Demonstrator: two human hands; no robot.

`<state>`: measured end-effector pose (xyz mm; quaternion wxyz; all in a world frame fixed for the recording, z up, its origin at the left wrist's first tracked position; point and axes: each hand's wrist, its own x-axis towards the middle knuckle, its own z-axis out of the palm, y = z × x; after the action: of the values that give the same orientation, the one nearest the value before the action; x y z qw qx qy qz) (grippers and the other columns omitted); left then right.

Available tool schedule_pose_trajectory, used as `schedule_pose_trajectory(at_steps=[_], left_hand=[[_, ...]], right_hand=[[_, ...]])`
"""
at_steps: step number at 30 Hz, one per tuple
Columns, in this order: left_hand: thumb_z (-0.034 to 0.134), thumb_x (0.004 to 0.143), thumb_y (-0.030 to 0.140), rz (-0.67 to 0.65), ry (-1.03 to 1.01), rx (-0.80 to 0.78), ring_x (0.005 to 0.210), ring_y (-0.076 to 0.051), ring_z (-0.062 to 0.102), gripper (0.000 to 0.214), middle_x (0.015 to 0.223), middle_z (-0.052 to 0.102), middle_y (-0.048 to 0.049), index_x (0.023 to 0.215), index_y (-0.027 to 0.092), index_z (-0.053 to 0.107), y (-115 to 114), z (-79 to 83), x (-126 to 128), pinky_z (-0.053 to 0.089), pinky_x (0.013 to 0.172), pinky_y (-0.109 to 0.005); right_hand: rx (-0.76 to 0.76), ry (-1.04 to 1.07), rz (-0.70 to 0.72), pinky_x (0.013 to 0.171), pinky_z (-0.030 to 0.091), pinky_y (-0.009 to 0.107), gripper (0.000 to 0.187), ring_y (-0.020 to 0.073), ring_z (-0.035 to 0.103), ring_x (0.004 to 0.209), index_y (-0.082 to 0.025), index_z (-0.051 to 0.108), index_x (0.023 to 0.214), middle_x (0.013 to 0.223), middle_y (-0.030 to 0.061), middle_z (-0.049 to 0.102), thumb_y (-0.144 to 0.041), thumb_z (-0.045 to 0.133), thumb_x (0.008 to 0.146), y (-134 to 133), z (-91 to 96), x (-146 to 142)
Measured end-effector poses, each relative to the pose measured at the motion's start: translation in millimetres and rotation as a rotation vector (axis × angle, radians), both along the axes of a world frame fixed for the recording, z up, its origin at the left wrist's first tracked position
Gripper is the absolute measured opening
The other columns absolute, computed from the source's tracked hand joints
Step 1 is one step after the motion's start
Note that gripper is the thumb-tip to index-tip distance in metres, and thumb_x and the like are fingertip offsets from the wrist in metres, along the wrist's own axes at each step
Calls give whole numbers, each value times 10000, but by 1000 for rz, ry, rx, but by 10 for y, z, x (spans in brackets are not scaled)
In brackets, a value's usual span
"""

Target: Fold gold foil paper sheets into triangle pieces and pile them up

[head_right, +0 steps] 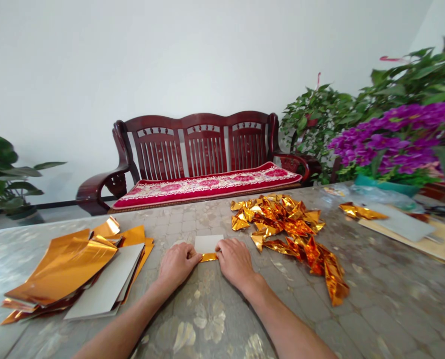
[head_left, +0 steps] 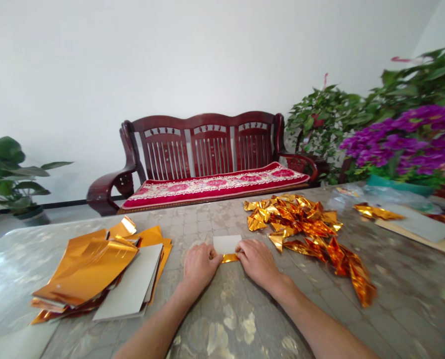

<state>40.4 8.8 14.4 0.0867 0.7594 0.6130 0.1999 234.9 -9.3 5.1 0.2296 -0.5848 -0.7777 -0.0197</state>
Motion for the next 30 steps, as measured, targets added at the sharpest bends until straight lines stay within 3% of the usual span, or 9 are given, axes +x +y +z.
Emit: schedule_pose_trajectory(at_steps=[10, 18, 21, 24, 27, 30], left_hand=[[644, 809, 428, 32, 52, -43, 818, -186, 582, 257, 790, 658, -25, 691, 200, 646, 6, 20, -27, 325, 700, -274], [660, 833, 435, -2, 106, 15, 896, -216, 579, 236, 856, 644, -31, 775, 207, 660, -16, 7, -39, 380, 787, -310], [653, 862, 345, -80, 61, 116, 968, -211, 560, 146, 979, 635, -34, 936, 222, 674, -37, -33, -17, 405, 853, -314], [559, 922, 216, -237, 37, 179, 1021, -192, 542, 172, 1080, 627, -32, 1039, 248, 681, -61, -74, 26, 423, 882, -290], [509, 947, 190, -381, 118, 145, 1002, -192, 556, 215, 1035, 647, -28, 1030, 259, 696, -93, -88, 71, 449, 855, -285], [516, 945, 198, -409, 238, 130, 969, -209, 575, 204, 989, 657, -39, 1066, 235, 676, -148, -70, 113, 468, 860, -322]], right_hand=[[-143, -48, -68, 823, 332, 323, 168, 218, 561, 1004, -232, 640, 1051, 1072, 25, 703, -231, 543, 914, -26, 61, -15], [-130, -56, -103, 841, 334, 328, 203, 232, 539, 1041, -243, 618, 1115, 1094, 32, 673, -246, 531, 932, -52, 55, -16], [-103, -59, -113, 849, 338, 327, 202, 232, 531, 1049, -241, 619, 1119, 1088, 41, 648, -247, 541, 933, -53, 31, -15], [-76, -78, -129, 849, 343, 328, 199, 230, 523, 1036, -233, 624, 1121, 1083, 58, 625, -250, 555, 934, -57, 24, -28], [-15, -118, -124, 842, 350, 333, 167, 232, 514, 1018, -236, 640, 1083, 1061, 58, 617, -230, 564, 935, -70, 38, -56], [48, -208, -22, 832, 363, 338, 116, 228, 520, 987, -227, 664, 964, 1008, 49, 629, -199, 552, 946, -109, 46, -98]])
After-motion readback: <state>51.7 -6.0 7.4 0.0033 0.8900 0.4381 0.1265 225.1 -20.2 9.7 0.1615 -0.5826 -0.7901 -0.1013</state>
